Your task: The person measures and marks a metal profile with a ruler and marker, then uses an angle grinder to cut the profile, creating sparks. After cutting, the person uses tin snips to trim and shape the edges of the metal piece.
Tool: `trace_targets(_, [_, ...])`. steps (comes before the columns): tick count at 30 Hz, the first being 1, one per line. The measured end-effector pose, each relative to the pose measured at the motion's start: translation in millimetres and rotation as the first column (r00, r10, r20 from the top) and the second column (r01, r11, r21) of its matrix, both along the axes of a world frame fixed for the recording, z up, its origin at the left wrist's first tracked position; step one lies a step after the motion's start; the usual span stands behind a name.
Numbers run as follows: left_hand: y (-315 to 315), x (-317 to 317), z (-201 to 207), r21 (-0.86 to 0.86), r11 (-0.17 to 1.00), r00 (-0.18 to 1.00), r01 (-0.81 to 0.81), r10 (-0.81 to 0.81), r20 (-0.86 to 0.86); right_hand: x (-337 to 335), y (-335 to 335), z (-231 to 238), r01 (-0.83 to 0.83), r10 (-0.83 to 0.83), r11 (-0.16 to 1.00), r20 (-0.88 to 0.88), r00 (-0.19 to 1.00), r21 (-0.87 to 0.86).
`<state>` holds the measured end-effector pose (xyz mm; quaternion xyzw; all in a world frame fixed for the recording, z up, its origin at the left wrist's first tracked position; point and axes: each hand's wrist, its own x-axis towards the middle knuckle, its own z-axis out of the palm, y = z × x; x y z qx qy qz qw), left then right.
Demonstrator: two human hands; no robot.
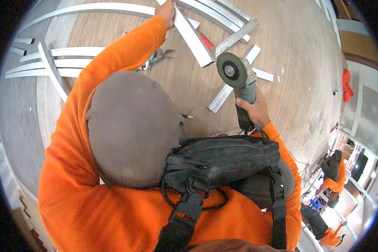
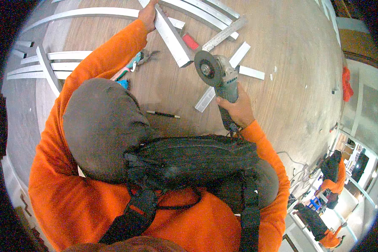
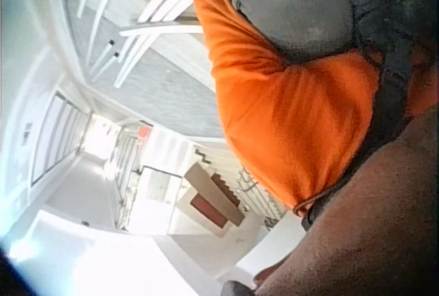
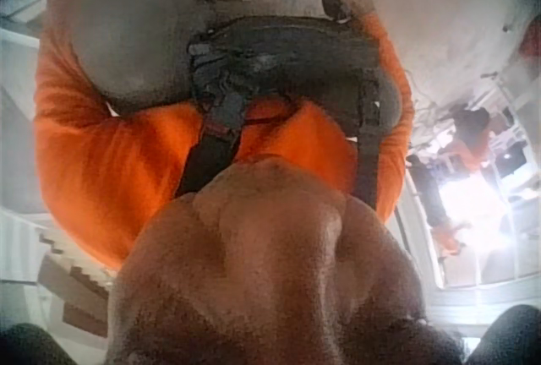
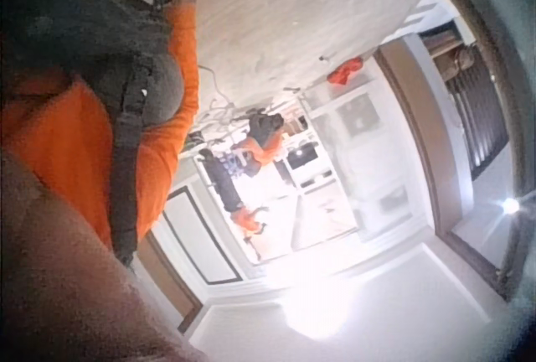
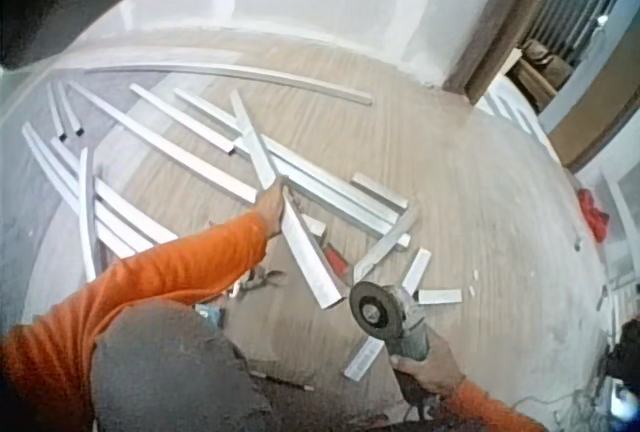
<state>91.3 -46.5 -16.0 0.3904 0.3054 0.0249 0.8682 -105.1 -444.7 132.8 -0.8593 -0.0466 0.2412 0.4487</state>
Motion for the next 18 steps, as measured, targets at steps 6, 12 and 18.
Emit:
trace_targets(6, [-3.8, 0.0, 2.5, 0.029, 0.999, 0.999, -0.037, 0.038, -0.025, -0.2, -1.4, -3.2, -0.041, 0.040, 0.999, 0.040, 0.998, 0.007])
trace_targets(12, [-13.0, -2.2, 17.2, 0.038, 0.997, 0.997, -0.067, 0.069, -0.045, -0.9, 0.4, -3.0, -0.045, 0.046, 0.999, 0.070, 0.996, -0.026])
trace_targets(18, [-7.0, 4.4, -2.2, 0.037, 0.997, 0.997, -0.074, 0.075, -0.026, -0.5, -1.6, -9.1, -0.051, 0.054, 0.998, 0.082, 0.995, -0.047])
